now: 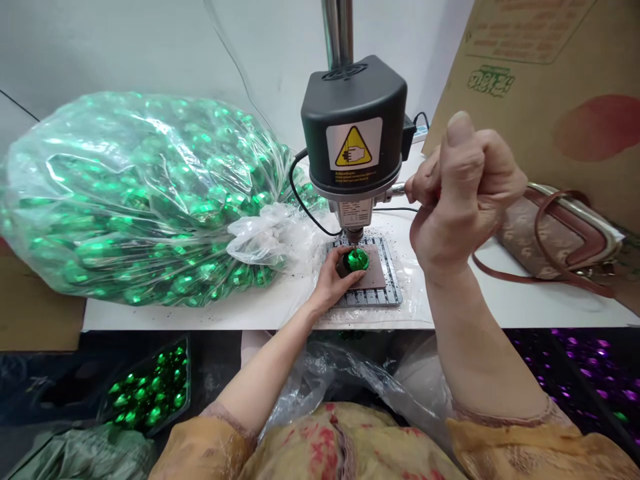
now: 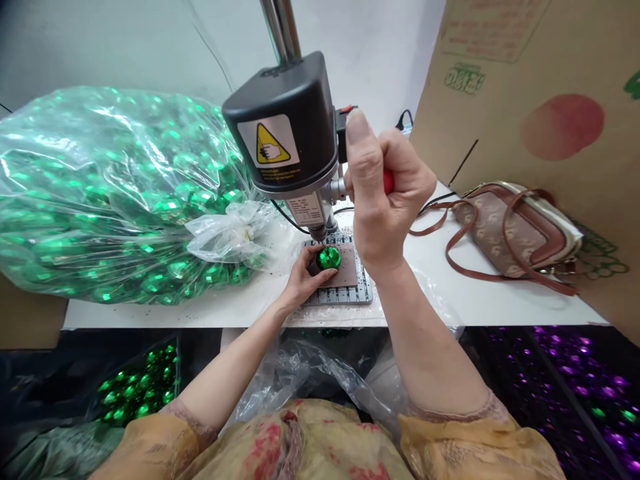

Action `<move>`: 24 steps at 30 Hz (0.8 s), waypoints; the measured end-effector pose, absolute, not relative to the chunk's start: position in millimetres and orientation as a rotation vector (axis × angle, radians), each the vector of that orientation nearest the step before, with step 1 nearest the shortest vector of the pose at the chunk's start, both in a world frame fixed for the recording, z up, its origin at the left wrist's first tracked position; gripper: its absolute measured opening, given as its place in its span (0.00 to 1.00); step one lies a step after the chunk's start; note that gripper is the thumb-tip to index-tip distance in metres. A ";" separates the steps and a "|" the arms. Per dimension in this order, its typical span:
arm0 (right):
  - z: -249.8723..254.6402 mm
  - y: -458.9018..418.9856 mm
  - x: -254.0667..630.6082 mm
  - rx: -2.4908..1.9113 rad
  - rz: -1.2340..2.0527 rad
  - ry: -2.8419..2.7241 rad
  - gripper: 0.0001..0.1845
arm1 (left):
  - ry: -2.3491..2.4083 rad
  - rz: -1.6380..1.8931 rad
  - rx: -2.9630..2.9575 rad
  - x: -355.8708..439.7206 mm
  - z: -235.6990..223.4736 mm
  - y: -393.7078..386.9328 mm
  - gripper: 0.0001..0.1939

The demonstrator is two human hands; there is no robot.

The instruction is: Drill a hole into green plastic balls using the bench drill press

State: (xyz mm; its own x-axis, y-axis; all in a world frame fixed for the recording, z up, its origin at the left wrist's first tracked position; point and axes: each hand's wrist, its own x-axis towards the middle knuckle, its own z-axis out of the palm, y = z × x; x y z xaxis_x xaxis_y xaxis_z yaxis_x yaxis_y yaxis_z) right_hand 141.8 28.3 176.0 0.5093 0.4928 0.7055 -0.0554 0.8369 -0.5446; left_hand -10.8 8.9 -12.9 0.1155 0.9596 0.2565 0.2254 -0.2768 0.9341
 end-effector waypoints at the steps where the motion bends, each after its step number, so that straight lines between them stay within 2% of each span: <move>1: 175.6 28.0 141.6 -0.494 0.347 -0.988 0.26 | 1.177 1.222 1.635 -10.5 -12.4 8.5 0.29; 11: 162.6 20.3 137.1 -0.416 0.321 -0.902 0.25 | 1.127 1.259 1.639 -7.5 -5.9 5.8 0.29; 19: 156.6 25.1 134.2 -0.290 0.229 -0.943 0.30 | 1.128 1.241 1.685 -9.5 -6.8 6.1 0.28; 24: 149.3 28.1 134.7 -0.350 0.135 -0.970 0.28 | 1.135 1.253 1.662 -8.3 -4.8 4.9 0.28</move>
